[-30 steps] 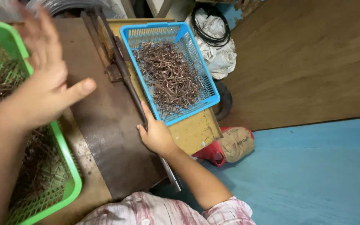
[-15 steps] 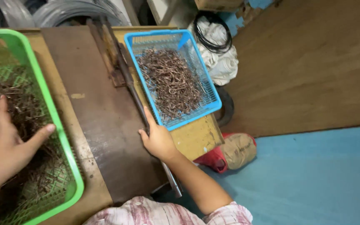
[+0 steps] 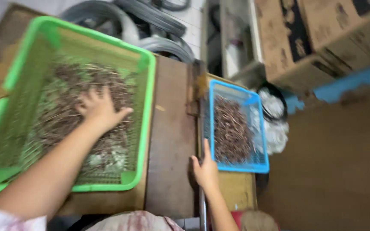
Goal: Processing small metal wire segments using a manual press and sorting them into baskets.
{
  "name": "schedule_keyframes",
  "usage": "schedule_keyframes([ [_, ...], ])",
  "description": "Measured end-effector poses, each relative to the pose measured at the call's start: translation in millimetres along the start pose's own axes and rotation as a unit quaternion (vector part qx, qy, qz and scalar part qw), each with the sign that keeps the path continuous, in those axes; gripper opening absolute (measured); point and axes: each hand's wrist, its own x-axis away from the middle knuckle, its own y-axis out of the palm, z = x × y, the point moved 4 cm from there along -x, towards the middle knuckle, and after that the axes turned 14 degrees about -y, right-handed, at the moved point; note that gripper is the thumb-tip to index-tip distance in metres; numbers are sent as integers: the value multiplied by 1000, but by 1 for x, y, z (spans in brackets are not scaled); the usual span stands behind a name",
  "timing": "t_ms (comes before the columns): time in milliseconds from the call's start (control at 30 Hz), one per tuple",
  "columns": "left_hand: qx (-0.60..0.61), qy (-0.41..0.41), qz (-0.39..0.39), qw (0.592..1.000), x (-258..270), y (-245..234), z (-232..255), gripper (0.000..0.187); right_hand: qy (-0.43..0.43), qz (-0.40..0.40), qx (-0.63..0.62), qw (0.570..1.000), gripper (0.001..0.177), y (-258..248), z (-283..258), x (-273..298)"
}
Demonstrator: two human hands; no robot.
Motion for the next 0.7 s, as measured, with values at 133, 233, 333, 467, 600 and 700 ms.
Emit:
schedule_keyframes([
  [133, -8, -21, -34, 999, 3, 2, 4, 142, 15, -19, 14, 1000, 88, 2, -3, -4],
  [233, -19, -25, -55, 998, 10, -4, 7, 128, 39, -22, 30, 999, 92, 1, -5, -6],
  [333, -20, -3, -79, 997, 16, -12, 10, 116, 57, -12, 53, 997, 89, 1, -7, -8],
  [467, 13, 20, -65, 998, 22, -21, 13, 90, 76, -28, 59, 995, 89, -3, -12, -7],
  [600, 46, 32, -37, 998, 16, -19, 11, 68, 48, -18, 61, 997, 90, 3, -2, -11],
  [700, 46, 38, -23, 998, 12, -12, 14, 61, 50, -14, 67, 996, 90, 5, 3, -11],
])
